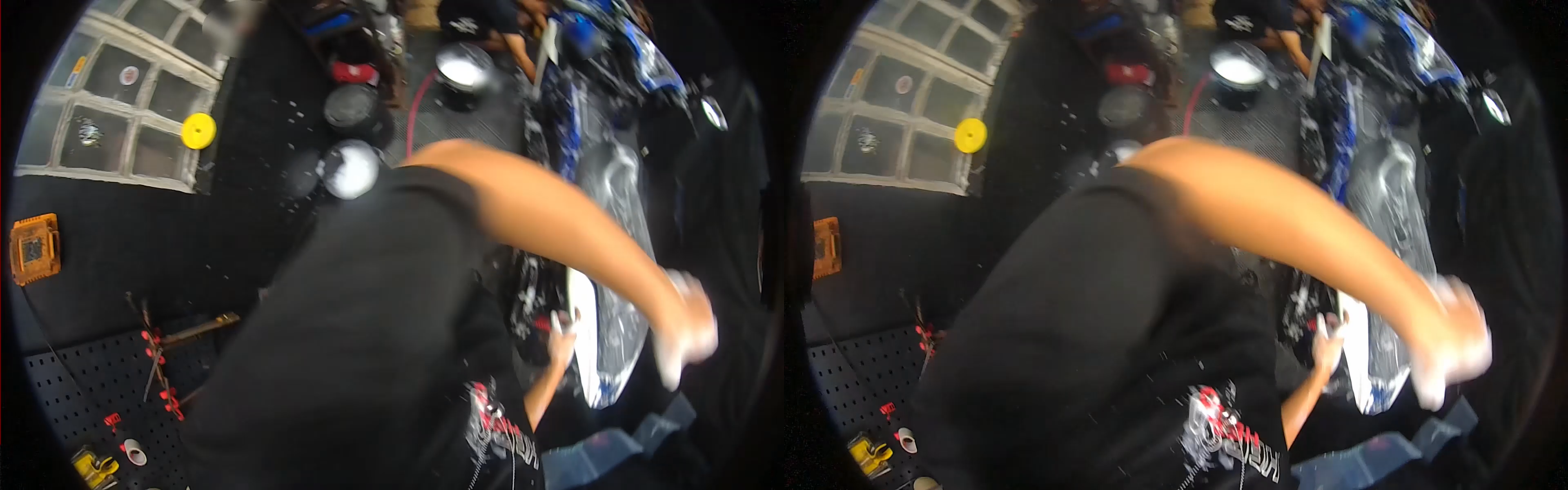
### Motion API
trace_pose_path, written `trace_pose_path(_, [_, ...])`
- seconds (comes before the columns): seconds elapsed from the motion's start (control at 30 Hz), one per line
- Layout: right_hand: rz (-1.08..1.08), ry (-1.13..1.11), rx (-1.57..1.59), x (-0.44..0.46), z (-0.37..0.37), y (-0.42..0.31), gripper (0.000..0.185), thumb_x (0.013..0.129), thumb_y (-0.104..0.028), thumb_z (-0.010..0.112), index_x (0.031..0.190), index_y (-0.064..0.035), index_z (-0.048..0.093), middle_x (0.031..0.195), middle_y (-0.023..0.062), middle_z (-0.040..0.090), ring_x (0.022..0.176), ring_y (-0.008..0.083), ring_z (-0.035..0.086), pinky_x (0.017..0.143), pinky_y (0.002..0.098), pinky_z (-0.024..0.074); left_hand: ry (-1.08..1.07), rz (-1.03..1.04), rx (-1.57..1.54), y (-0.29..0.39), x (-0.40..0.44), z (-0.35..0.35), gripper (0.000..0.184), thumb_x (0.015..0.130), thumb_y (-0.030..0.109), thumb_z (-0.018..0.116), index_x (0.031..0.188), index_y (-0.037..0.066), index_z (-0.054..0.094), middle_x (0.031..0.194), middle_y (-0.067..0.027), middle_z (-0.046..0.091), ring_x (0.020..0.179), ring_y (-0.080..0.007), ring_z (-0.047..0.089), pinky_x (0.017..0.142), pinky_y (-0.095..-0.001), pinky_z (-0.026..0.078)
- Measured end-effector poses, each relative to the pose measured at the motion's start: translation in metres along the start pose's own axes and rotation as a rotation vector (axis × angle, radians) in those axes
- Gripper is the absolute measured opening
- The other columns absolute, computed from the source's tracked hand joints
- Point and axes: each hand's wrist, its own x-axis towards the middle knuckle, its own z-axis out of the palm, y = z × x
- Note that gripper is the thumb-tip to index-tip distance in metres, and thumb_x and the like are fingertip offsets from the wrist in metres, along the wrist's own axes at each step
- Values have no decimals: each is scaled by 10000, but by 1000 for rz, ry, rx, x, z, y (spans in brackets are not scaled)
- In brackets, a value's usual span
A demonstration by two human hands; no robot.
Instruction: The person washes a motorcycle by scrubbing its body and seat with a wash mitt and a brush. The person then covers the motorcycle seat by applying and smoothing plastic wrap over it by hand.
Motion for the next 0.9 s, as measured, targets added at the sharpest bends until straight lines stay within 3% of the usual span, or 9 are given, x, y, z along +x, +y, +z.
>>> trace_pose_path(0.03, [-19, 30, -103, -2, 9, 5, 728, 950, -174, 700, 1542, -50, 294, 1122, 159, 679, 881, 232, 686, 755, 389, 594, -167, 51, 50, 16, -2, -16, 401, 772, 326, 729, 970, -22, 720, 775, -102, 707, 842, -268, 706, 758, -397, 557])
trace_pose_path(0.13, [-20, 143, -116, -27, 34, -7, 706, 947, -155, 695, 1525, -21, 311, 1095, 154, 688, 881, 223, 684, 769, 369, 587, -253, 222, 35, 19, -9, -13, 405, 786, 334, 715, 984, -19, 716, 803, -110, 704, 866, -273, 698, 775, -399, 550])
trace_pose_path(0.17, [18, 173, -71, -54, 48, -77, 703, 946, -157, 696, 1522, -22, 316, 1096, 153, 687, 881, 220, 684, 767, 366, 585, -239, 275, -2, 17, -15, -2, 406, 791, 337, 711, 989, -18, 714, 813, -112, 703, 875, -275, 695, 781, -400, 548])
trace_pose_path(0.23, [94, 240, 18, -52, 56, -17, 695, 945, -161, 697, 1516, -22, 325, 1097, 151, 687, 882, 215, 683, 761, 360, 580, -274, 358, -72, 17, -24, 21, 409, 801, 343, 702, 998, -15, 711, 831, -117, 701, 891, -278, 690, 792, -401, 544])
trace_pose_path(0.57, [442, 559, 233, -159, 135, 11, 660, 940, -182, 707, 1488, -23, 375, 1105, 145, 682, 885, 191, 681, 733, 330, 559, -617, 793, -358, 85, -86, 127, 426, 849, 373, 658, 1045, -3, 697, 925, -142, 692, 973, -295, 663, 849, -408, 521])
trace_pose_path(0.9, [566, 650, 407, -194, 181, 35, 626, 934, -202, 716, 1459, -24, 425, 1112, 138, 678, 888, 167, 678, 704, 300, 538, -675, 787, -394, 80, -106, 137, 444, 898, 402, 613, 1092, 9, 683, 1019, -167, 683, 1055, -311, 637, 906, -415, 499])
